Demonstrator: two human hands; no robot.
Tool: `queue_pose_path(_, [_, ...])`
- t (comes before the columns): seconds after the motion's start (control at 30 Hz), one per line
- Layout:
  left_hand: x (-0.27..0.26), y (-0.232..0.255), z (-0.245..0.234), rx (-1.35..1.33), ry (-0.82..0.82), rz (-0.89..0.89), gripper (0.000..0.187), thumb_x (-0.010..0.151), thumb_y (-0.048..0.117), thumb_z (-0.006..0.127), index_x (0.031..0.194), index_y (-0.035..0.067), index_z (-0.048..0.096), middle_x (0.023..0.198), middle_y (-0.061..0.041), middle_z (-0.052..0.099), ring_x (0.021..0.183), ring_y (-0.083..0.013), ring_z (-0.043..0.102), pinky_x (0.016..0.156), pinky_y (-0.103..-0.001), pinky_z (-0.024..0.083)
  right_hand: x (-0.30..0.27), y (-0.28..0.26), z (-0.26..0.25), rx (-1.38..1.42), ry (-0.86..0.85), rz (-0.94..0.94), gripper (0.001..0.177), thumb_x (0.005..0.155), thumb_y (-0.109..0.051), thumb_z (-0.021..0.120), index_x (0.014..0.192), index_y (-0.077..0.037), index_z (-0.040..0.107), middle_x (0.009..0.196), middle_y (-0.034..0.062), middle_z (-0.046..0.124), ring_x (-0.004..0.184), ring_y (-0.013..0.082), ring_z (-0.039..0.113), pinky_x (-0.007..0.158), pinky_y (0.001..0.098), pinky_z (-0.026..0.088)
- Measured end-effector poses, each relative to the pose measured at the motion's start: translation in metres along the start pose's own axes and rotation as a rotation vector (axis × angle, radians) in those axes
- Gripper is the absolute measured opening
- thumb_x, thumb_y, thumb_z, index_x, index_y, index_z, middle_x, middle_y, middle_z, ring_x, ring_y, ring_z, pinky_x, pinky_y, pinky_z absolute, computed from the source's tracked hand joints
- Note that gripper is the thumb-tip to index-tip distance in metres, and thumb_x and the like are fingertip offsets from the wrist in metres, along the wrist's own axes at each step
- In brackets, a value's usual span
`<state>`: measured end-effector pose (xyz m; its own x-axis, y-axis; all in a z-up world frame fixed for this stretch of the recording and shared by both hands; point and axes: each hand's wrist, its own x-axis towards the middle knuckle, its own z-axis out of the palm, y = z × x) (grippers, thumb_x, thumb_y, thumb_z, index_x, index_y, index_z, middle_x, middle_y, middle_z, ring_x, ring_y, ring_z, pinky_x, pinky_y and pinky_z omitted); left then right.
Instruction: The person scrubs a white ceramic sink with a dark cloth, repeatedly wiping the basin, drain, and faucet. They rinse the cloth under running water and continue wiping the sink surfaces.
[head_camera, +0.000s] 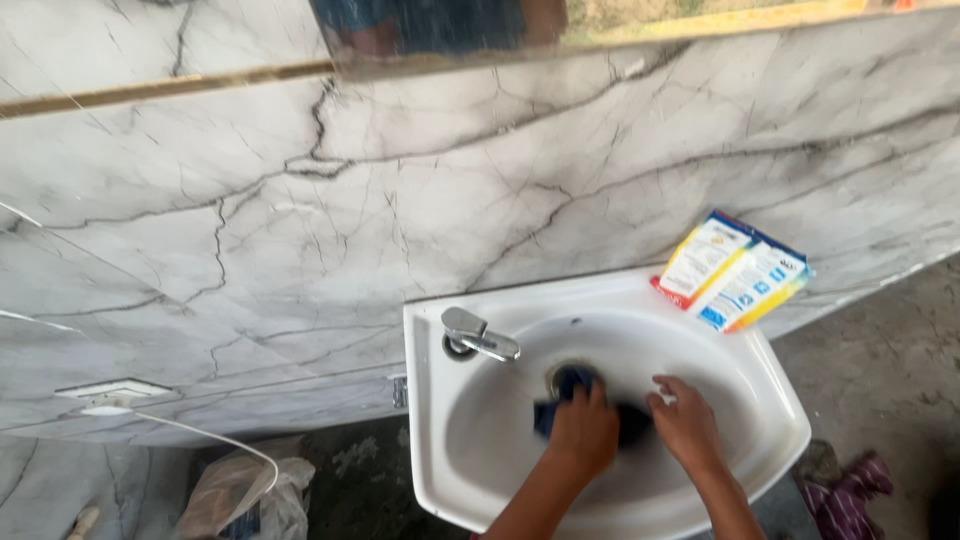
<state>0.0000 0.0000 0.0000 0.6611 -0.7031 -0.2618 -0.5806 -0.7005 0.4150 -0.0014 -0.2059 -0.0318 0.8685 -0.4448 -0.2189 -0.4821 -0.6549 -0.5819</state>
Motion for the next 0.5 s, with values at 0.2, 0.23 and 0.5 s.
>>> queue_pose_path(0.2, [-0.013,-0.014,-0.008,0.082,0.083,-0.083,0.018,0.085,0.018,0.071,0.094,0.005,0.081,0.133,-0.015,0.055,0.118,-0.0367,0.055,0.076,-0.041,0.056,0.002,-0.003,0.001,0.033,-0.021,0.044,0.043,0.089,-0.032,0.067,0.129,-0.017,0.070,0.124,0.0142,0.071,0.109,0.0316,0.070,0.099,0.0421,0.053])
queue_pose_path(0.23, [-0.007,-0.015,-0.010,0.142,0.115,-0.090,0.016,0.083,0.017,0.072,0.091,0.006,0.081,0.133,-0.015,0.054,0.117,-0.0362,0.054,0.074,-0.040,0.056,0.003,-0.004,0.004,0.038,-0.027,0.044,0.043,0.089,-0.032,0.067,0.130,-0.016,0.070,0.124,0.0143,0.071,0.109,0.0316,0.070,0.099,0.0423,0.053])
queue_pose_path(0.5, [0.021,0.000,-0.017,0.460,-0.014,-0.406,0.027,0.091,0.024,0.071,0.104,0.001,0.078,0.108,-0.014,0.058,0.093,-0.0306,0.059,0.043,-0.031,0.051,-0.002,-0.010,0.012,-0.012,-0.043,-0.015,0.043,0.091,-0.032,0.068,0.131,-0.016,0.069,0.125,0.0158,0.070,0.113,0.0322,0.069,0.097,0.0428,0.054])
